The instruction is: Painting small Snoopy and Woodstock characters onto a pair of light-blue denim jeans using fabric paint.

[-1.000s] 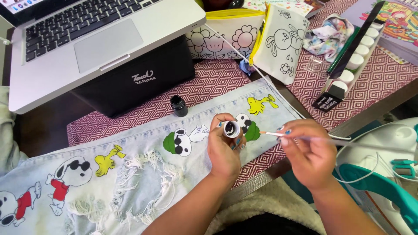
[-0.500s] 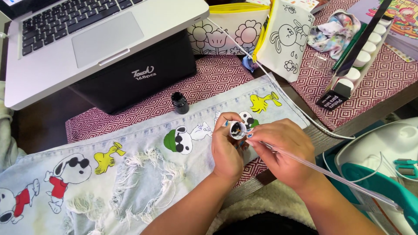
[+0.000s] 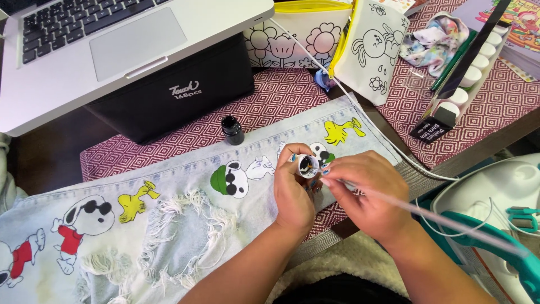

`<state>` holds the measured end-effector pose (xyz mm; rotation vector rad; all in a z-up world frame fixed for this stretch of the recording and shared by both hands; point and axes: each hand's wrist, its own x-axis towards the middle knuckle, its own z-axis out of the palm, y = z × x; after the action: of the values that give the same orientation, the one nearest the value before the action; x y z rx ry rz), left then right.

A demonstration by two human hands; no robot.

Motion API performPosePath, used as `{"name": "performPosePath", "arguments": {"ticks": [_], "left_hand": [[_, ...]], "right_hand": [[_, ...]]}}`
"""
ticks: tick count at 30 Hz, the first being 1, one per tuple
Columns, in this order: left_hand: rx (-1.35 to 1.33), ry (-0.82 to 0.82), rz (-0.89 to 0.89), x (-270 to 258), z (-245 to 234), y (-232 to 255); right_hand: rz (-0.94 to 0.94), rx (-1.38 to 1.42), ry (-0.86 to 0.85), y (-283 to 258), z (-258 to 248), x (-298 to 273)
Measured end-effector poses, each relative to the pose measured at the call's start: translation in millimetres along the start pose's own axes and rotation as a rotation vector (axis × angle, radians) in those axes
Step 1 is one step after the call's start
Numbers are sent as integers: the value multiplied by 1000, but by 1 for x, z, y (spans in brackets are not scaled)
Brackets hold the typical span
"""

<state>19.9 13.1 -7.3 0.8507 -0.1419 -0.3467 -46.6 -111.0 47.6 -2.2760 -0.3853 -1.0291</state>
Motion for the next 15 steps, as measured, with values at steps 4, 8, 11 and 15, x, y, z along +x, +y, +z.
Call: {"name": "performPosePath", "arguments": {"ticks": [4, 8, 11, 15], "left_hand": [[212, -30, 25, -2, 1, -4], [552, -183, 41, -20, 22, 15], [863, -394, 169, -24, 26, 20], [1018, -502, 279, -22, 25, 17]], "right_hand": [[144, 224, 86, 43, -4, -15], [484, 542, 189, 96, -3, 3], [552, 486, -94, 118, -1, 14], [488, 281, -324, 122, 6, 18]]}}
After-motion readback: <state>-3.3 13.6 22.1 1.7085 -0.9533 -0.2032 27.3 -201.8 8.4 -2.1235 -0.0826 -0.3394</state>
